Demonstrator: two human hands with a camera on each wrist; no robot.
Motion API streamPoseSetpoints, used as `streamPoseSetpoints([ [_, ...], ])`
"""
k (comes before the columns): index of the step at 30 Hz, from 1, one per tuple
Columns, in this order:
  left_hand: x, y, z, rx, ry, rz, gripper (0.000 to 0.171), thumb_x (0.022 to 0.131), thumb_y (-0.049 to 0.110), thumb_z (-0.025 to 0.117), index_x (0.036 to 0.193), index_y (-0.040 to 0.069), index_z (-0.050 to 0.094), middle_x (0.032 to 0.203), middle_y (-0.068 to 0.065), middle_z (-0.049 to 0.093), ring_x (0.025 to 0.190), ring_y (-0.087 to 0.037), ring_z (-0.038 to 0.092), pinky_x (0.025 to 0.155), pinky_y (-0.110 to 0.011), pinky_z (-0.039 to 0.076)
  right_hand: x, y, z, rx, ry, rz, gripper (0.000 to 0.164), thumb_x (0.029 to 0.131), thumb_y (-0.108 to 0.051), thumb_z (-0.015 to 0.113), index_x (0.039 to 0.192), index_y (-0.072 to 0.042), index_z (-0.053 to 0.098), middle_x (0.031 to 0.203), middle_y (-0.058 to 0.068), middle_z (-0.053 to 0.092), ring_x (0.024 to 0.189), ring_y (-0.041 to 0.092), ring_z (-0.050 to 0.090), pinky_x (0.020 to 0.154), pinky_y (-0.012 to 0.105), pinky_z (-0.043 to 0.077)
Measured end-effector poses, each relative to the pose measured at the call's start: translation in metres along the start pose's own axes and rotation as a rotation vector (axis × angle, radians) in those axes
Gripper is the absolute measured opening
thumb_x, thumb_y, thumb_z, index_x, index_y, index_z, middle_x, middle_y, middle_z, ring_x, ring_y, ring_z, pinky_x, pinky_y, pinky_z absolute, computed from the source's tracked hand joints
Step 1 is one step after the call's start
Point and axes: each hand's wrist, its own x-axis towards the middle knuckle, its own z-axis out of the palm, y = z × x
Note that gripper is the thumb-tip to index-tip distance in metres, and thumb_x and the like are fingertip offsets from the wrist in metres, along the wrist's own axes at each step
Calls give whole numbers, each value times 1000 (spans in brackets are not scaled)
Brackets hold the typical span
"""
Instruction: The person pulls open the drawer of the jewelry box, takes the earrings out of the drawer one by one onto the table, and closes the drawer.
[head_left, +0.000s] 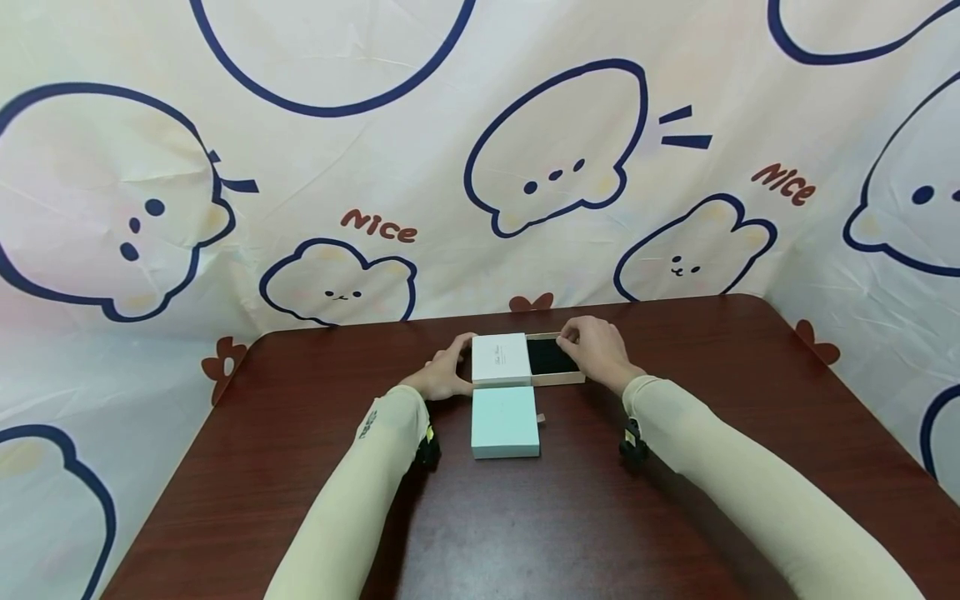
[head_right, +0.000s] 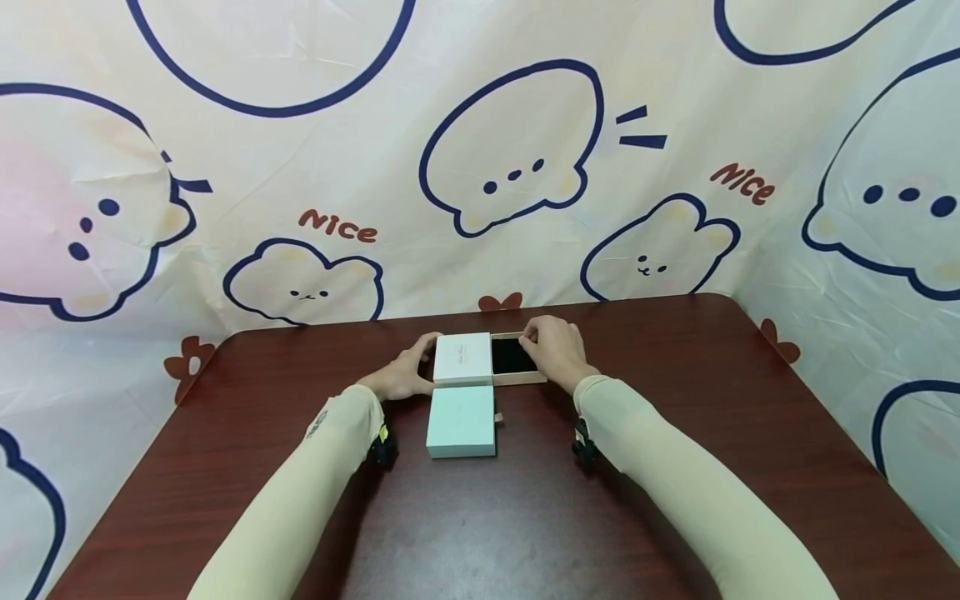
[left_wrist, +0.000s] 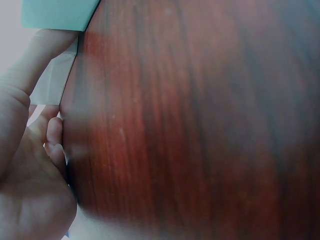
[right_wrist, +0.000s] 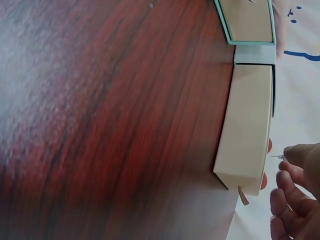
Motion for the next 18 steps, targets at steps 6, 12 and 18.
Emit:
streamPoseSetpoints([
  [6,0,0,0,1,2,4,97,90,26,78,160,23,12,167,-10,17,147,-39,28,117,-65,18,-1,3,-2,7,12,6,19,98,-24,67,103,-8,76,92,7,75,79,20,66,73,37,52],
  [12,1,-1,1,-1,2,9,96,90,25,78,160,23,13,167,-10,18,147,-40,29,117,-65,17,0,7,-2,5,21,11,19,99,-24,67,103,-8,76,92,7,75,80,21,66,76,38,53],
  [18,1,0,0,-8,0,12,95,90,24,78,160,22,14,167,-11,18,146,-41,28,117,-65,16,0,8,-5,18,17,22,19,99,-24,67,104,-8,76,93,8,74,81,22,66,78,39,53],
])
